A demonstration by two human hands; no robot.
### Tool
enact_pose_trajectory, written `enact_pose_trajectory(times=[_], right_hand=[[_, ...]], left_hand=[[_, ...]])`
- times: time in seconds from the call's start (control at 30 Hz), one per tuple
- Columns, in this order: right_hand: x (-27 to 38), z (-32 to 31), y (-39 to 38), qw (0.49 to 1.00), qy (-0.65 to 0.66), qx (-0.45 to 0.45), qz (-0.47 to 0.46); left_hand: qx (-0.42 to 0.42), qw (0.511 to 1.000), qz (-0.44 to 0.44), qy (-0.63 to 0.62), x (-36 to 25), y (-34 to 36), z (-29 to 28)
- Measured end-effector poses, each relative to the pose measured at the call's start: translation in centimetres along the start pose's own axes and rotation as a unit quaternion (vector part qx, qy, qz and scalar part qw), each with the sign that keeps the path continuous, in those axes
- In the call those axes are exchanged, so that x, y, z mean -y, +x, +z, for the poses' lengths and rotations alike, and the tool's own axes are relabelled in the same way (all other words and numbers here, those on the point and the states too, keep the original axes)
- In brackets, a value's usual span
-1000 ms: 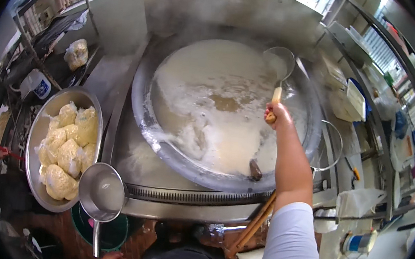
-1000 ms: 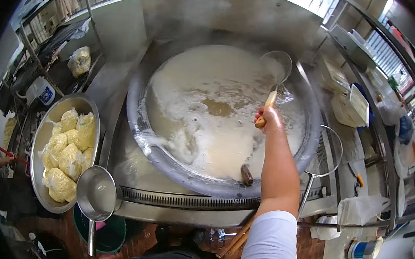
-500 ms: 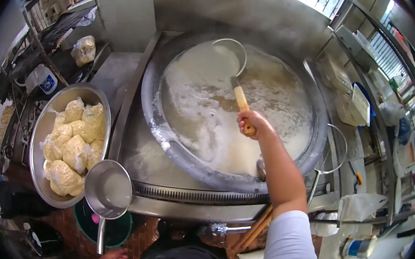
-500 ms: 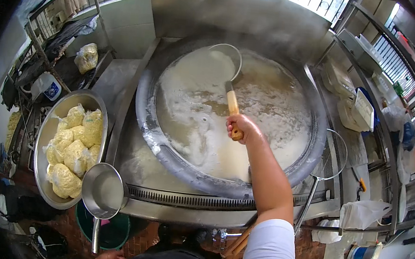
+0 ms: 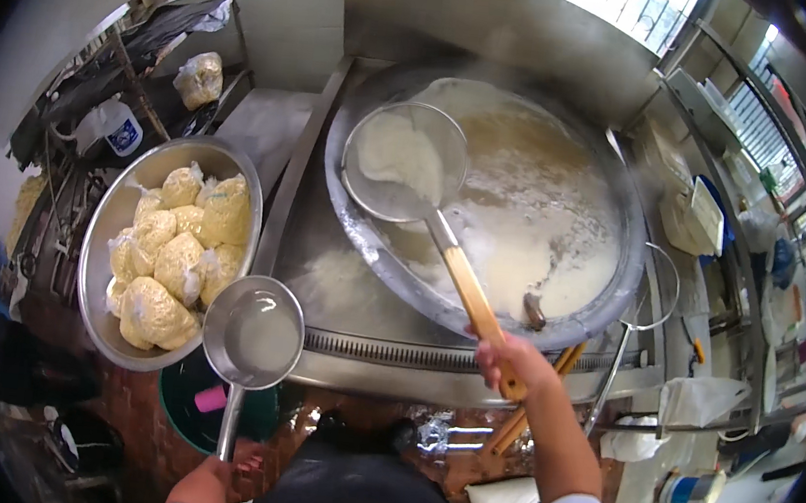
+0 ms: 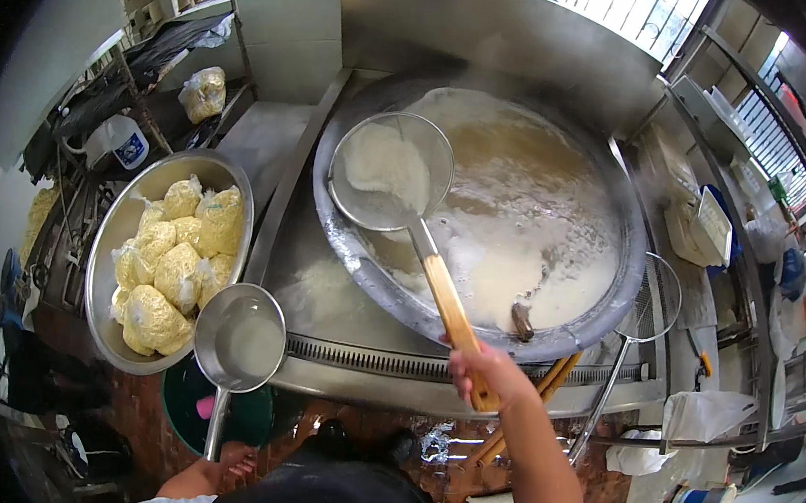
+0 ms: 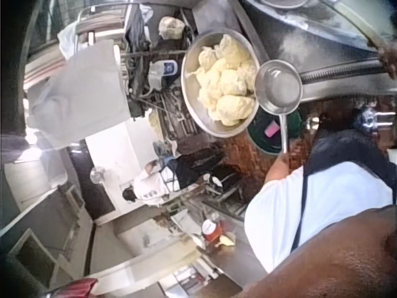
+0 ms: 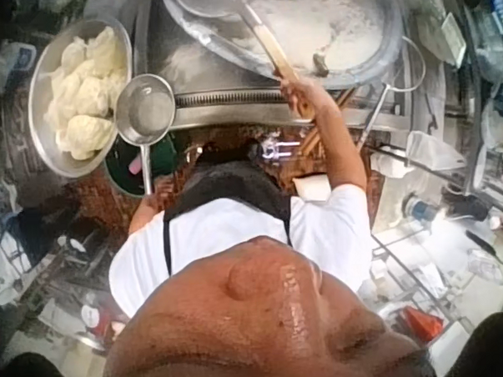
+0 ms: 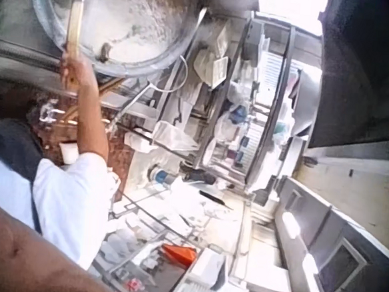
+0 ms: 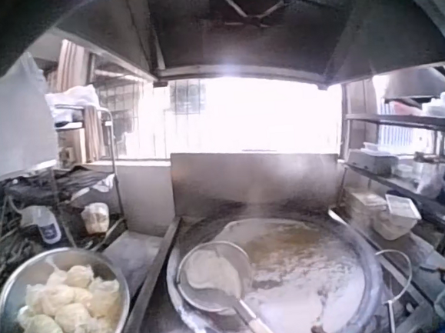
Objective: The person stirs and skims boiling liquid in a large vat using a mesh strainer and ladle, then carries a metal oil container to a counter. Afterward, the person scoops water from a bucket with a plastic cup and washes their hands and arms.
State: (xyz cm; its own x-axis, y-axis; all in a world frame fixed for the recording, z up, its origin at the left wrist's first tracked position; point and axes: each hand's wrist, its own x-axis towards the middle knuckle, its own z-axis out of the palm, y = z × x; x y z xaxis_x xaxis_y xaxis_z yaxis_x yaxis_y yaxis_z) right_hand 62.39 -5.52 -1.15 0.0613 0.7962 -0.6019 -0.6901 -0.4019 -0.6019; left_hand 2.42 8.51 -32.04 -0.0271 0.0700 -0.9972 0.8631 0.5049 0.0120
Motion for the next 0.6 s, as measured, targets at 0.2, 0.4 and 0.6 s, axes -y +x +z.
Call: enact_pose_trajectory(times=[0.2,0.4,0.6], right_hand=[[-12.7,4.1,-5.6,0.979,-0.153,-0.12,-0.059],[-24.3,0.6,-3.3,0.916,-0.273,-0.236,-0.174],[-23.6,4.4,-4.8,0.779,-0.49,-0.352,-0.173]], left_hand=[[0.07,0.996,0.05,-0.022,-1.1,-0.4,0.2],[0.105,0.994,0.019,0.028,-3.5,-0.1,0.1],[0.039,0.994,0.088,0.053,-4.0,-2.7,0.5]])
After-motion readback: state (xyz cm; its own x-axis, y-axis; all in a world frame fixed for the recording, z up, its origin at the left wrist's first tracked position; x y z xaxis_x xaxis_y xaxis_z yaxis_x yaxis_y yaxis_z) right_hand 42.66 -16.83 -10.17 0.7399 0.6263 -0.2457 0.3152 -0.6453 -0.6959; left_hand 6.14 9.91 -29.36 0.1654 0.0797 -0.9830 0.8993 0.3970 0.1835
